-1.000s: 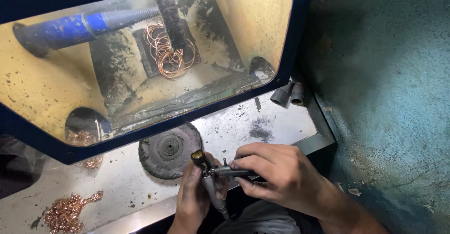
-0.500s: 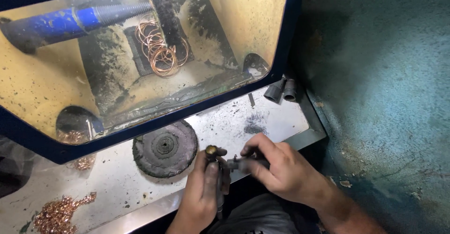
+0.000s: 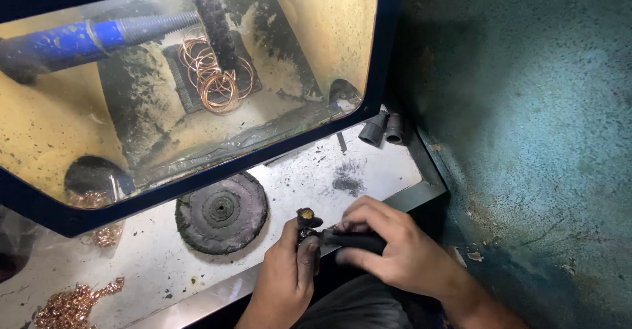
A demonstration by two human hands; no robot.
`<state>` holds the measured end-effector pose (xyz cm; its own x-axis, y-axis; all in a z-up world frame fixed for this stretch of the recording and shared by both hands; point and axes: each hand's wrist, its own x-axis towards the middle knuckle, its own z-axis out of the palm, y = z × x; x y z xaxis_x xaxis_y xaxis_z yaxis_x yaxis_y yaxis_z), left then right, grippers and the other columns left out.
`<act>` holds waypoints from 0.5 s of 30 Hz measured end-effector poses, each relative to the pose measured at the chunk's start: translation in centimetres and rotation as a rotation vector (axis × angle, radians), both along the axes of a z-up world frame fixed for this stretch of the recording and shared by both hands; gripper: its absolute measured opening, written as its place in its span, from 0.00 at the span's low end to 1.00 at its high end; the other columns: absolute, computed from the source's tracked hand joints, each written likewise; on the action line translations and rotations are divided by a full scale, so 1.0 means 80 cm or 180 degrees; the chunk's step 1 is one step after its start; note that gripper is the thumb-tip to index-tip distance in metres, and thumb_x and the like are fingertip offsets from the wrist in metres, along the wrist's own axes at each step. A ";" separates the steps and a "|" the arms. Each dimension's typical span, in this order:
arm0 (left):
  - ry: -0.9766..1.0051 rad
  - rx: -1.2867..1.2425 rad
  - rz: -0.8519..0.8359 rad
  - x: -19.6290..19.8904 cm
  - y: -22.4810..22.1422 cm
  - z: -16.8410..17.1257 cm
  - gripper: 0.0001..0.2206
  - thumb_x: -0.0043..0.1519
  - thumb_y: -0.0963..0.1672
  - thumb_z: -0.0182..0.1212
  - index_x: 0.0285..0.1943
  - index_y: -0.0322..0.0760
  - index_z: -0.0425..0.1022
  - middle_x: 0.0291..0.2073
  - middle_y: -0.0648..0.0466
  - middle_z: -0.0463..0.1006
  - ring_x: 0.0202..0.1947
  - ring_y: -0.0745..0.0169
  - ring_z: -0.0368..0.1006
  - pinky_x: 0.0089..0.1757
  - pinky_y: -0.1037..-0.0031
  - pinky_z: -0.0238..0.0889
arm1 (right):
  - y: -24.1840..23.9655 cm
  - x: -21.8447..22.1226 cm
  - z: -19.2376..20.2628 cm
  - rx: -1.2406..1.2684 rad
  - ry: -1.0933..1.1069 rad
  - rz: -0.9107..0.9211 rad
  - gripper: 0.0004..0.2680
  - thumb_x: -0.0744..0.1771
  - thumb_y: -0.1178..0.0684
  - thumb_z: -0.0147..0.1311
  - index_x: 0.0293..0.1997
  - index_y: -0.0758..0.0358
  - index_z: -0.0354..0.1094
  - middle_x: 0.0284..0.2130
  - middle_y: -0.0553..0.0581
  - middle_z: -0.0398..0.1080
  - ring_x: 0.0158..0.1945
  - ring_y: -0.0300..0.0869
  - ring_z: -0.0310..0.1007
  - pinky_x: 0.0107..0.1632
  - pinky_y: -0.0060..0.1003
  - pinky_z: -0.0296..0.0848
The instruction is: Polishing a metal chain using a hand-held rotary tool and a stationary buffing machine.
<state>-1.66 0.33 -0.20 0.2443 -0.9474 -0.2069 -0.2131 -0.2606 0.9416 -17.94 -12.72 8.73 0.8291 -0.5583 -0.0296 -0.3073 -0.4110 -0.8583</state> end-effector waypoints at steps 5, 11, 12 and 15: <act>-0.0069 -0.0082 -0.0043 0.000 -0.004 0.005 0.19 0.68 0.53 0.41 0.60 0.42 0.67 0.24 0.56 0.79 0.23 0.59 0.77 0.31 0.67 0.66 | 0.004 -0.005 -0.037 -0.0805 -0.0074 -0.0062 0.12 0.70 0.46 0.45 0.49 0.64 0.72 0.38 0.55 0.80 0.38 0.44 0.83 0.42 0.36 0.78; -0.0087 -0.0234 -0.0079 0.003 -0.011 0.021 0.21 0.68 0.51 0.41 0.66 0.43 0.68 0.47 0.50 0.84 0.44 0.51 0.82 0.43 0.68 0.69 | 0.003 -0.009 -0.022 0.0166 0.0281 -0.0224 0.18 0.61 0.42 0.64 0.49 0.59 0.66 0.40 0.51 0.75 0.44 0.38 0.77 0.51 0.32 0.74; -0.0126 -0.0252 -0.0099 0.004 -0.014 0.022 0.22 0.68 0.51 0.41 0.67 0.41 0.68 0.53 0.49 0.84 0.53 0.48 0.81 0.47 0.67 0.69 | 0.005 -0.006 -0.024 -0.0462 -0.0148 -0.0149 0.10 0.64 0.56 0.66 0.43 0.62 0.68 0.37 0.54 0.73 0.41 0.41 0.76 0.47 0.32 0.74; 0.0028 -0.0346 -0.0021 0.006 -0.014 0.022 0.23 0.69 0.51 0.40 0.68 0.41 0.67 0.39 0.51 0.84 0.33 0.59 0.81 0.39 0.71 0.69 | 0.008 0.000 -0.033 -0.1334 -0.0278 -0.0139 0.10 0.68 0.47 0.54 0.45 0.64 0.72 0.35 0.56 0.79 0.35 0.45 0.82 0.38 0.36 0.76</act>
<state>-1.15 -0.76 1.53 0.2365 -0.9659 -0.1050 -0.2059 -0.1554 0.9661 -17.96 -12.07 6.06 0.7937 -0.5417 0.2767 -0.2657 -0.7180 -0.6434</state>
